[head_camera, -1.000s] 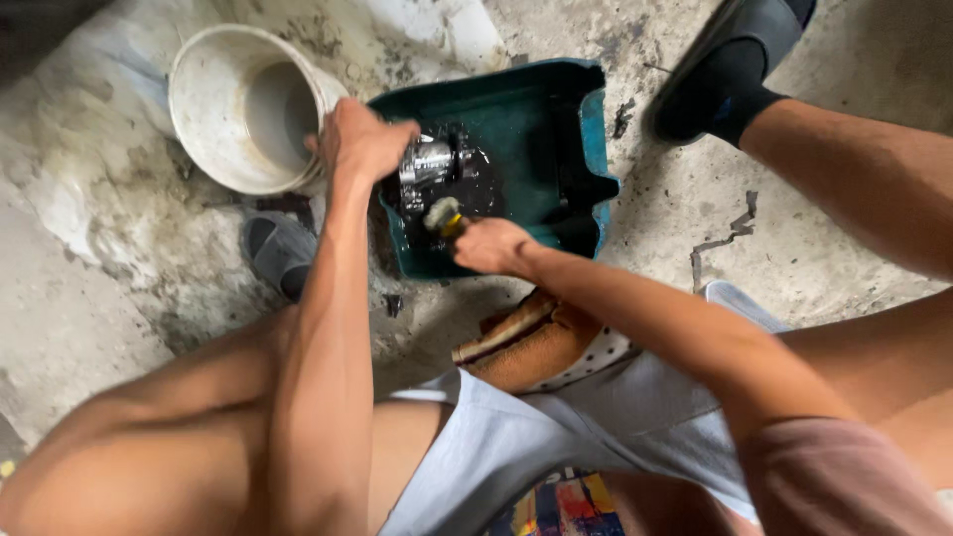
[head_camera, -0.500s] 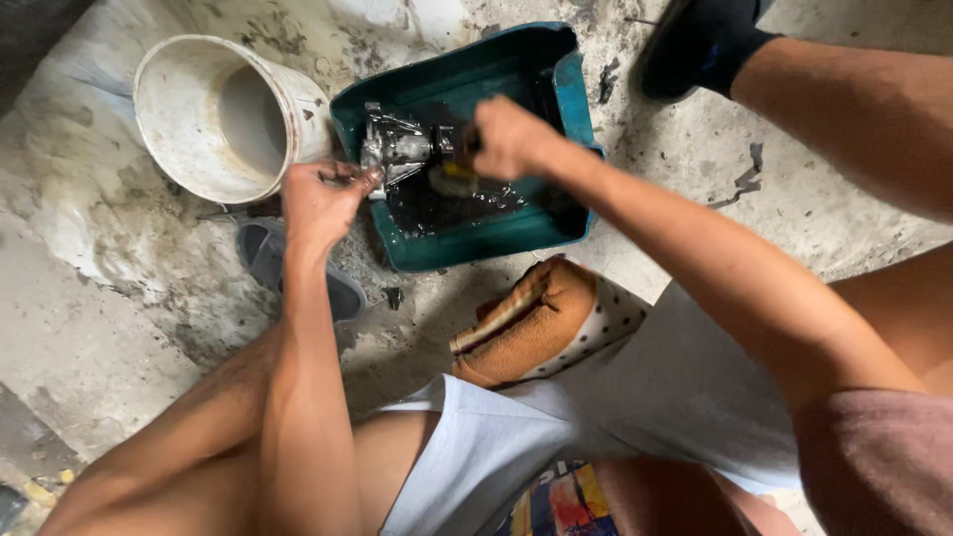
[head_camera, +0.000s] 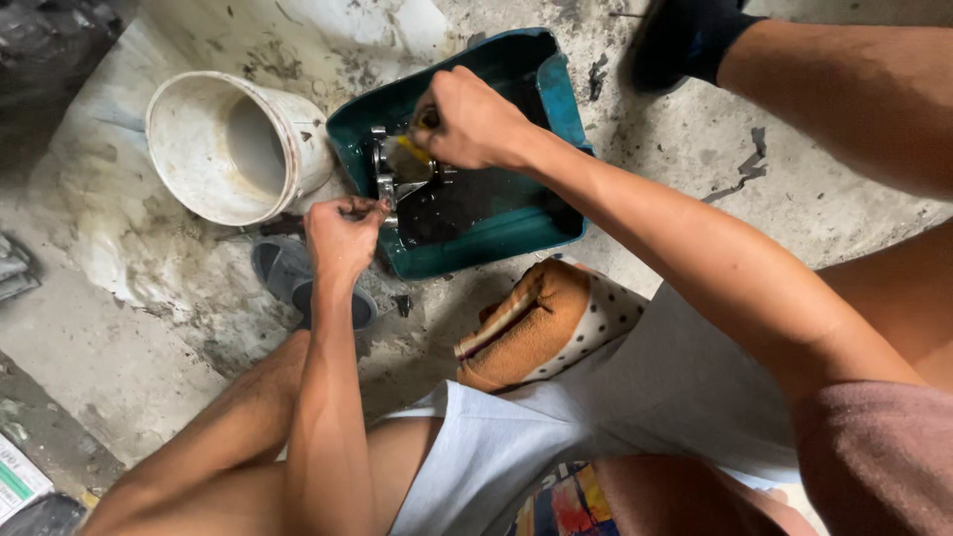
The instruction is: The person scrubs a greasy mechanical part with a brush and water on the floor, then places it in a green tray and continues scrubbing with a yellow-handled brush. The part is repeatedly rinsed and scrubbed throughout the clip.
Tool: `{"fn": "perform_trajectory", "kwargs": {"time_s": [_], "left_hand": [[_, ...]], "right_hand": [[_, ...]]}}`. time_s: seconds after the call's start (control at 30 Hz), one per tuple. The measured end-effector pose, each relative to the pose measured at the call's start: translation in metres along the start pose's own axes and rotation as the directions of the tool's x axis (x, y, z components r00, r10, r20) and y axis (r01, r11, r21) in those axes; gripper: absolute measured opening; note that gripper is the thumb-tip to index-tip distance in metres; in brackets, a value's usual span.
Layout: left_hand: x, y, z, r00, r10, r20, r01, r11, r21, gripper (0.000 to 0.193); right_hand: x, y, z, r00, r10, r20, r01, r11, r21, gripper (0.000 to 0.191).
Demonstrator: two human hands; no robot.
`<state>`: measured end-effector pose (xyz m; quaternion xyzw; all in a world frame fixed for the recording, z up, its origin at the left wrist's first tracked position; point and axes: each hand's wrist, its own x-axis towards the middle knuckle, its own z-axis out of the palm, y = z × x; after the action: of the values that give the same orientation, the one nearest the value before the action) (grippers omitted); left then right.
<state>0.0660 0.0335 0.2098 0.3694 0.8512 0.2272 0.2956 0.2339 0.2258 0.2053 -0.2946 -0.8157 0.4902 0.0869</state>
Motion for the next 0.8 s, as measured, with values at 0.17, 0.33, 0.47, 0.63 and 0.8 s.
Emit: {"fn": "perform_trajectory", "kwargs": {"time_s": [0.17, 0.33, 0.47, 0.63, 0.8], "left_hand": [[-0.001, 0.002, 0.003, 0.996, -0.086, 0.035, 0.085, 0.996, 0.038, 0.013], [0.000, 0.014, 0.010, 0.992, -0.123, -0.034, 0.128, 0.952, 0.279, 0.018], [-0.001, 0.031, 0.018, 0.987, -0.134, -0.087, 0.155, 0.932, 0.327, 0.017], [0.003, 0.053, 0.018, 0.986, -0.163, 0.034, 0.141, 0.928, 0.344, 0.018], [0.022, 0.068, 0.003, 0.931, -0.249, 0.266, 0.106, 0.884, 0.456, 0.017]], "right_hand": [[0.004, 0.023, 0.013, 0.998, -0.054, -0.031, 0.055, 0.998, 0.007, 0.024], [0.001, 0.070, 0.004, 0.994, 0.106, -0.017, -0.107, 0.984, -0.144, 0.023], [-0.005, 0.091, 0.000, 0.989, 0.141, -0.037, -0.145, 0.971, -0.192, 0.024], [-0.003, 0.092, -0.006, 0.985, 0.003, -0.171, -0.065, 0.932, -0.357, 0.026], [0.004, 0.101, -0.008, 0.975, 0.220, 0.011, -0.209, 0.942, -0.263, 0.030]]}}
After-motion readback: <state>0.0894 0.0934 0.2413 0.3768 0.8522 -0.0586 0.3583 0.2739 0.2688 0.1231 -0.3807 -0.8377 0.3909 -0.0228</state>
